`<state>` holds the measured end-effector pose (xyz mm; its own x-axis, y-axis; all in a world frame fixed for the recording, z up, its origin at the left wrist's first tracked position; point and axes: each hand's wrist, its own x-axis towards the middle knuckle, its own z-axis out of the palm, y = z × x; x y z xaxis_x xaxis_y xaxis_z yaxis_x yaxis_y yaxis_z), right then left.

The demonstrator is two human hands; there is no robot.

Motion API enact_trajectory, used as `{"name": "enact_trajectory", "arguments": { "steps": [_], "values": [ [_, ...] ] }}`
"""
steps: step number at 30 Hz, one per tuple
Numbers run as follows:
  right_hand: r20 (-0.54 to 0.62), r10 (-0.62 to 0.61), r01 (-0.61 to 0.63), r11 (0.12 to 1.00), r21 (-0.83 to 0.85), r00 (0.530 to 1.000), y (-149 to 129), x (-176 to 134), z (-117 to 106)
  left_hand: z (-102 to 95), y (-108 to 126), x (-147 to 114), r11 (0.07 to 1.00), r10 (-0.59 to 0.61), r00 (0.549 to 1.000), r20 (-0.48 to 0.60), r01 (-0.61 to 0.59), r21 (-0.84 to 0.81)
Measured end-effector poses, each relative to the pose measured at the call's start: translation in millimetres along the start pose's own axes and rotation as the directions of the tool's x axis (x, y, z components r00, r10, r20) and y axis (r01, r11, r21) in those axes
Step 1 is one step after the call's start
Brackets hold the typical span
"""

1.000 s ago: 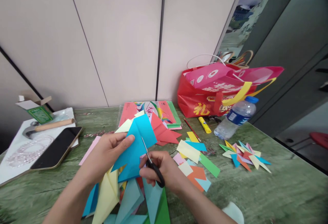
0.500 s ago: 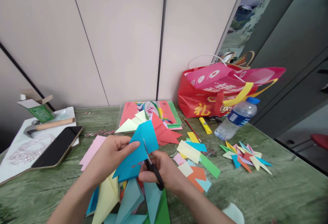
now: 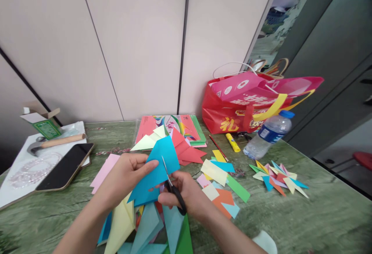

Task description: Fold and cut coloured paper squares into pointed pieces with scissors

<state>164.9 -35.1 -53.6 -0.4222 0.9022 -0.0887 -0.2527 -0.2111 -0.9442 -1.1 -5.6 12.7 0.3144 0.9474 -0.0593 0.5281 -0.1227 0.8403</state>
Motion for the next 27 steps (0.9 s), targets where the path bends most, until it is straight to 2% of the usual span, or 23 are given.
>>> {"name": "enact_trajectory", "arguments": {
  "steps": [20, 27],
  "values": [
    [-0.013, 0.029, -0.030, 0.997, -0.070, 1.000, 2.0, 1.5, -0.9, -0.3, -1.0, -1.3, 0.999, 0.025, 1.000, 0.001, -0.025, -0.032],
    [-0.029, 0.027, -0.030, 0.996, -0.086, 0.999, 5.0, 0.7, 0.1, -0.8, 2.1, -3.7, 0.992, 0.000, 0.999, 0.047, 0.005, -0.123]
  ]
}}
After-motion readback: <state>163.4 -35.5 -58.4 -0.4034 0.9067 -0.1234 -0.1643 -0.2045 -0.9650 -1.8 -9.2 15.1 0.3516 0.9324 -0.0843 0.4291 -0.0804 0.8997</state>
